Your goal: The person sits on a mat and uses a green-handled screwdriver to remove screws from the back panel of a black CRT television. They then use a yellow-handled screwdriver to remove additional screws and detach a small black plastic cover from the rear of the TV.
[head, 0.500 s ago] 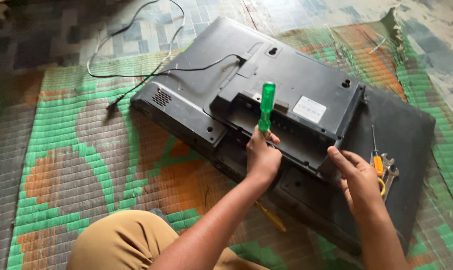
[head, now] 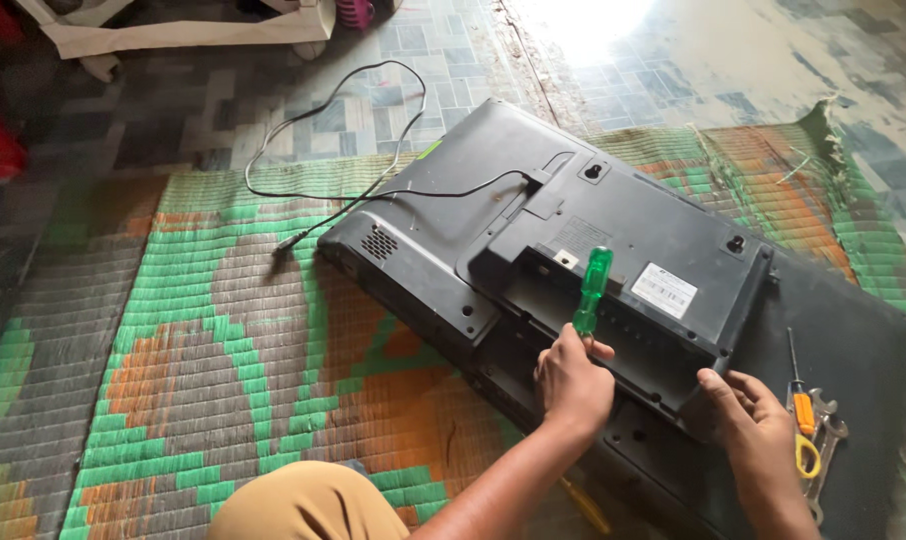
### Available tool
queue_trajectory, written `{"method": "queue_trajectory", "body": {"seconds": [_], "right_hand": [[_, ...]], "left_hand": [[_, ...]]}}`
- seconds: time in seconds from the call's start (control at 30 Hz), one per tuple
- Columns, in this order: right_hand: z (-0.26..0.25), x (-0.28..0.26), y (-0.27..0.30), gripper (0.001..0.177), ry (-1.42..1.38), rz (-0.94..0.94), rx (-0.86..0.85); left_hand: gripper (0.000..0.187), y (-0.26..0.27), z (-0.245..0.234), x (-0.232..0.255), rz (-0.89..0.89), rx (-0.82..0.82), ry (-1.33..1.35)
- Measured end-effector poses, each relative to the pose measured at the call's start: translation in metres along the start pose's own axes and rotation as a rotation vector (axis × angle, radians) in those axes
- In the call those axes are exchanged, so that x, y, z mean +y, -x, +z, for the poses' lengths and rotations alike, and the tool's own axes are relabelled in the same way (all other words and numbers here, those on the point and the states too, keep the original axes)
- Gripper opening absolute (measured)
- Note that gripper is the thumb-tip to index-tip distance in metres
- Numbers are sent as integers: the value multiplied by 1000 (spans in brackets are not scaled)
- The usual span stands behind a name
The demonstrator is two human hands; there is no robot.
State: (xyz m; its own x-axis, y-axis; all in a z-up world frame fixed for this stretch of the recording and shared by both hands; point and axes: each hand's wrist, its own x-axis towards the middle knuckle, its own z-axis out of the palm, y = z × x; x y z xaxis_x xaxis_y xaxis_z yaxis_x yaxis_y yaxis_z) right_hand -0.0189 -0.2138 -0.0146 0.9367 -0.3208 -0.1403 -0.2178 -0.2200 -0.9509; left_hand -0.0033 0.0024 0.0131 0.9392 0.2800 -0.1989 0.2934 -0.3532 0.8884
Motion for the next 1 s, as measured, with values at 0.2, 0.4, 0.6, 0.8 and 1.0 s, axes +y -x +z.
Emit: {"method": "queue_trajectory", "body": {"seconds": [0.2, 0.4, 0.6, 0.8, 1.0], "right_hand": [[1, 11, -2, 51, 262, -195, 66], [4, 2, 3, 48, 287, -173, 79], [-1, -10, 11, 48, 270, -56, 86], [-23, -10, 16, 54, 296, -34, 82], [-70, 29, -2, 60, 420, 52, 78]], "left_hand": [[23, 1, 7, -8, 54, 172, -50], [21, -2, -3, 2, 68, 185, -32], [19, -1, -6, 11, 123, 194, -10], [19, 1, -15, 17, 127, 189, 37], [19, 1, -15, 17, 155, 236, 65]]}}
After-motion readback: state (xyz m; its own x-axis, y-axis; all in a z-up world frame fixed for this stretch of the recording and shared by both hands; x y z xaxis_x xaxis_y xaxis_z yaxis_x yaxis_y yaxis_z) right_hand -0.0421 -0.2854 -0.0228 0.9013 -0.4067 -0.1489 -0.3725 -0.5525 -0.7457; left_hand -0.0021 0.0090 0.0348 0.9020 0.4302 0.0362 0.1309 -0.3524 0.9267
